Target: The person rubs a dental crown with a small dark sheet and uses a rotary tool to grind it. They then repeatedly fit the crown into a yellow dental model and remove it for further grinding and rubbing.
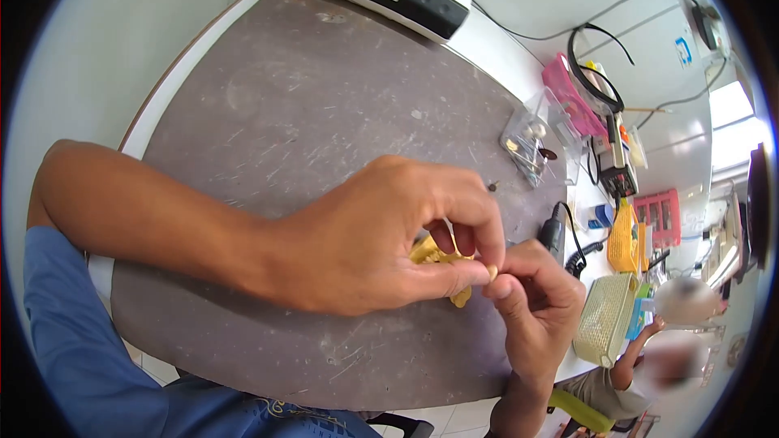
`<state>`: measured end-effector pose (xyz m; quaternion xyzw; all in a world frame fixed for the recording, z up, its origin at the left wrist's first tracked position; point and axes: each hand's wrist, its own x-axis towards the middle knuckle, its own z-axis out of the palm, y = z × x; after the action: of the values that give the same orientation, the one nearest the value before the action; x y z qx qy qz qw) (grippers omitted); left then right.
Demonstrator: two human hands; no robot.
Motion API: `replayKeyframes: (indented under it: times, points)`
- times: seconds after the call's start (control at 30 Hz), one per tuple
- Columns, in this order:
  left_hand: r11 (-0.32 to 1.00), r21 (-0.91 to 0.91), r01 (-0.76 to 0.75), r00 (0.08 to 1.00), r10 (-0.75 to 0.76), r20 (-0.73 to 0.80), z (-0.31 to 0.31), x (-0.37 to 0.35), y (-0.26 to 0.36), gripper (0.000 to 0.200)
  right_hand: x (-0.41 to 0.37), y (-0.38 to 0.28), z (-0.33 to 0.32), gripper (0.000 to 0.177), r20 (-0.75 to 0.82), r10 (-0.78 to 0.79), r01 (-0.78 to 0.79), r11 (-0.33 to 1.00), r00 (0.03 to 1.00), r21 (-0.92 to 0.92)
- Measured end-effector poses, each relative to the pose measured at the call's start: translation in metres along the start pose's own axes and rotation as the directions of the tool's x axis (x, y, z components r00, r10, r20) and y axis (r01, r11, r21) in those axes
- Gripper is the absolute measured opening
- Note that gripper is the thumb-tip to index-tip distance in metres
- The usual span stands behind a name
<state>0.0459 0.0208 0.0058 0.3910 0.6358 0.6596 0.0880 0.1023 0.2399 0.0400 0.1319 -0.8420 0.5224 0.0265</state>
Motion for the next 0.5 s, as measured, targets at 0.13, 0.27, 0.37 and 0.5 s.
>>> replayKeyframes:
  times: [0.13, 0.27, 0.37, 0.5]
  points:
    - [0.960, -0.242, 0.144, 0.988, -0.151, -0.011, 0.001, -0.001, 0.007, 0.013, -0.010, -0.010, -0.019, 0.024, -0.434, 0.089, -0.159, 0.979, 0.896, -0.128]
    - [0.932, -0.262, 0.249, 0.968, -0.233, 0.091, 0.007, -0.010, 0.015, 0.018, -0.019, 0.031, -0.064, 0.053, -0.445, -0.070, -0.294, 0.659, 0.893, -0.693]
    - [0.903, -0.314, 0.292, 0.954, -0.251, 0.166, 0.012, -0.017, 0.021, 0.021, -0.032, 0.028, -0.057, 0.055, -0.338, 0.298, -0.448, 0.518, 0.893, -0.728]
    - [0.845, -0.293, 0.448, 0.885, -0.372, 0.279, 0.017, -0.023, 0.026, 0.024, -0.038, 0.030, -0.051, 0.055, -0.338, 0.370, -0.500, 0.587, 0.865, -0.637]
